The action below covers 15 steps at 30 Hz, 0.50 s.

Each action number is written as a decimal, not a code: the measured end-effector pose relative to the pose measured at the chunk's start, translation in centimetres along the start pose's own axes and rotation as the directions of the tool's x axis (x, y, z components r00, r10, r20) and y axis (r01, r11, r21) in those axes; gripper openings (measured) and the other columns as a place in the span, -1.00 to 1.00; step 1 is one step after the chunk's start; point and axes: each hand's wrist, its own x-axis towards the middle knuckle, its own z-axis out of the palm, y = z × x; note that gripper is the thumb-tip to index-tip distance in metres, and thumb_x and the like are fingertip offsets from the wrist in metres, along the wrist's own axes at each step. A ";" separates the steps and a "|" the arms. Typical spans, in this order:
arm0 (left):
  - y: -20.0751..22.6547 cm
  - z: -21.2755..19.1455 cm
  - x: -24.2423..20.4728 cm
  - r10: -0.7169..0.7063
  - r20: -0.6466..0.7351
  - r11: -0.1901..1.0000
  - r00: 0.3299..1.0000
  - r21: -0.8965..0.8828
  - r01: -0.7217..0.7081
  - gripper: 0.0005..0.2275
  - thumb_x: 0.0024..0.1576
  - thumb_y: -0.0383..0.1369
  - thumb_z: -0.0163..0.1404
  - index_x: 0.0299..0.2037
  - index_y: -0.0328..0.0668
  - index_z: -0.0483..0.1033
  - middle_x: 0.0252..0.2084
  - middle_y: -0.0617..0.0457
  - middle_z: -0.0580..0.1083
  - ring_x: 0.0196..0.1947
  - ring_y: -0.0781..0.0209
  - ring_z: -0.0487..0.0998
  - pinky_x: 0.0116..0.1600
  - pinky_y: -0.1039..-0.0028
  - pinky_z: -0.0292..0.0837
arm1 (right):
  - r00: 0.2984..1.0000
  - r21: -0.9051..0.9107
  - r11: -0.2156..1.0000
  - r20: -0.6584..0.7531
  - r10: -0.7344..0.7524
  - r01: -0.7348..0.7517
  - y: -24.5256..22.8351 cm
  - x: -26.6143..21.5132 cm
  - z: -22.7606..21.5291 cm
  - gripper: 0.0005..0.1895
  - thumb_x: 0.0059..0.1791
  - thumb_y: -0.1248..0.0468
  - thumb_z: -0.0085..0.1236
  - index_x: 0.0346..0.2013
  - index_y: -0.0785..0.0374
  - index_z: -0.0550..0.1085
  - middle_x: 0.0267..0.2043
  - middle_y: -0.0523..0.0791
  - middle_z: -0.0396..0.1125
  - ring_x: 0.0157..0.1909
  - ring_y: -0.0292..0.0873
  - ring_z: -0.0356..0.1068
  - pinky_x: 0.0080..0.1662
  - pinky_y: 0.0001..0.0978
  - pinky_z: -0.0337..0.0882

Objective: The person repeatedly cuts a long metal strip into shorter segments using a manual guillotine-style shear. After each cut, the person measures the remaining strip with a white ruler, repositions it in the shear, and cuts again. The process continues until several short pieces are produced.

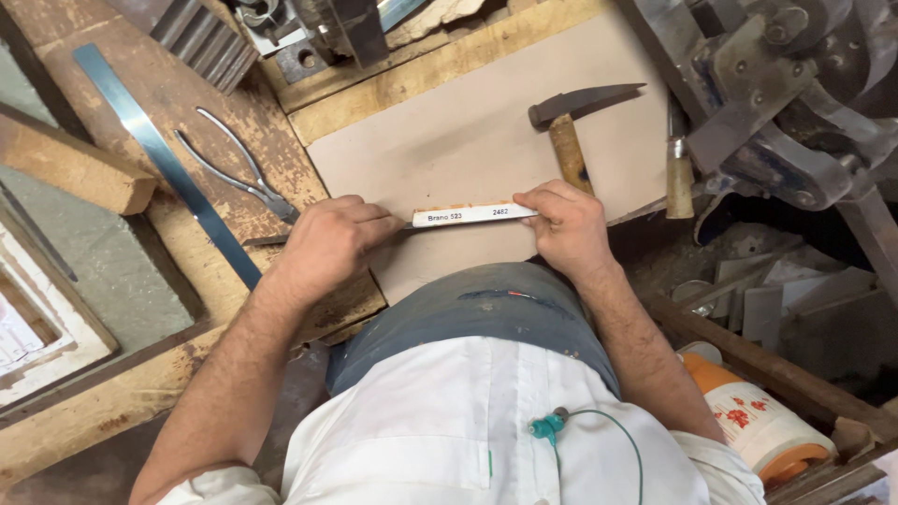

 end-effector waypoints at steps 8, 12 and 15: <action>-0.5 0.8 -0.3 -0.019 0.063 0.997 0.998 0.074 0.015 -0.69 0.07 -0.49 0.08 0.01 0.02 0.66 -0.06 0.25 0.62 -0.29 0.26 0.52 -0.19 0.44 0.54 | 0.999 0.014 0.999 0.023 0.030 -0.030 0.0 0.1 0.0 -0.70 -0.17 0.62 0.26 -0.19 0.32 0.62 -0.22 -0.06 0.49 -0.21 -0.11 0.53 -0.18 -0.37 0.54; -0.3 0.7 -0.1 -0.014 0.054 0.998 0.998 0.063 0.010 -0.72 0.09 -0.43 0.09 0.01 0.03 0.66 -0.04 0.26 0.61 -0.31 0.28 0.50 -0.23 0.47 0.53 | 0.998 0.018 0.999 0.038 0.045 -0.046 -0.2 0.3 -0.1 -0.71 -0.16 0.61 0.27 -0.19 0.32 0.62 -0.23 -0.05 0.48 -0.23 -0.12 0.52 -0.21 -0.38 0.54; -0.1 0.4 -0.1 0.002 0.049 0.998 0.999 0.064 -0.005 -0.73 0.09 -0.38 0.11 0.01 0.00 0.66 -0.04 0.25 0.61 -0.32 0.27 0.49 -0.23 0.46 0.52 | 0.999 0.028 0.999 0.032 0.026 -0.027 -0.2 0.2 -0.2 -0.70 -0.18 0.61 0.28 -0.19 0.33 0.62 -0.23 -0.04 0.48 -0.22 -0.09 0.51 -0.19 -0.35 0.52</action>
